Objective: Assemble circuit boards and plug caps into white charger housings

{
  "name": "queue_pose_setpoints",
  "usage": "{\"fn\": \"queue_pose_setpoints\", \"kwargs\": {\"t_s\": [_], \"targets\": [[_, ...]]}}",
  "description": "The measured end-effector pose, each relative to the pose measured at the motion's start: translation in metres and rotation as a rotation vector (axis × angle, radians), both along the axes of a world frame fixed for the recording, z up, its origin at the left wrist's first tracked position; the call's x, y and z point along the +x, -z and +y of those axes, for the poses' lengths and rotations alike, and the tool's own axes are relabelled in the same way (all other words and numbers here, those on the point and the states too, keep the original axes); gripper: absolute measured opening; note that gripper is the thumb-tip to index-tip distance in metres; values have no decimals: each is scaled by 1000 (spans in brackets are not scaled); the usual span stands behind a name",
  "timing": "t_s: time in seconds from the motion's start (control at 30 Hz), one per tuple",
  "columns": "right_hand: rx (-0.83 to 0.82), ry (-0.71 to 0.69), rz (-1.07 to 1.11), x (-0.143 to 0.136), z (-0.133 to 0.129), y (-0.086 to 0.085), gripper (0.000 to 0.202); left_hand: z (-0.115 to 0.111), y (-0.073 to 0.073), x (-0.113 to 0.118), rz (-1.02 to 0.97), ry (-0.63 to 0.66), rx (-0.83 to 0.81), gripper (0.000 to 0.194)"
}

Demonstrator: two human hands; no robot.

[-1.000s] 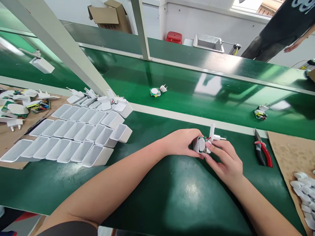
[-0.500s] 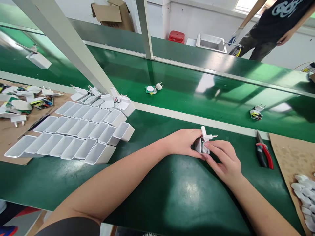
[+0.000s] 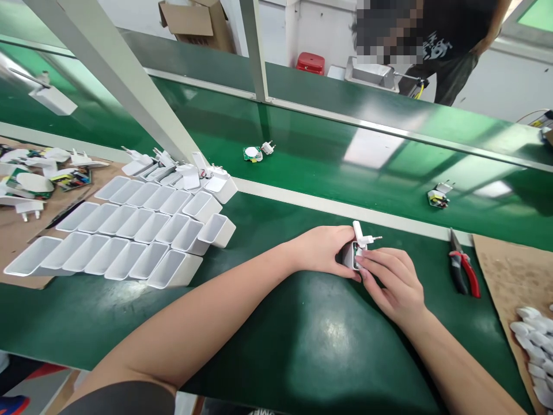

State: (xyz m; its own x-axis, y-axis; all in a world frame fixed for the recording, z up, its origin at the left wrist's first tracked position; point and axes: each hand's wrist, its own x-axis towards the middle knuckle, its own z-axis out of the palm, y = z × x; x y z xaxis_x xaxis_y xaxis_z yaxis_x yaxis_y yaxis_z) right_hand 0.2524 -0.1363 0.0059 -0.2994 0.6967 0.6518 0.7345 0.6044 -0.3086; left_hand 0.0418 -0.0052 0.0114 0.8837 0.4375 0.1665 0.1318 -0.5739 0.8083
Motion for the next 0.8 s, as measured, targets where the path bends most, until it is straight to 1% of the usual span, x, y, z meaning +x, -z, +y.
{"fn": "queue_pose_setpoints", "kwargs": {"t_s": [0.13, 0.33, 0.47, 0.57, 0.67, 0.73, 0.8], "targets": [[2, 20, -23, 0, -2, -2, 54, -1, -1, -1, -6, -7, 17, 63], [-1, -9, -11, -4, -2, -7, 49, -1, 1, -2, -2, 29, 74, 56], [23, -13, 21, -3, -2, -3, 50, -1, 4, -2, -15, 37, 150, 49], [86, 79, 111, 1, -4, 5, 63, -1, 6, -1, -35, 43, 215, 48], [130, 154, 181, 5, -3, 11, 87, -2, 9, -2, -78, 64, 271, 44], [92, 143, 180, 4, -1, 12, 97, -2, 10, -3, -105, 77, 296, 39], [28, 111, 154, 3, 1, 10, 97, -3, 12, -3, -119, 81, 309, 38]]}}
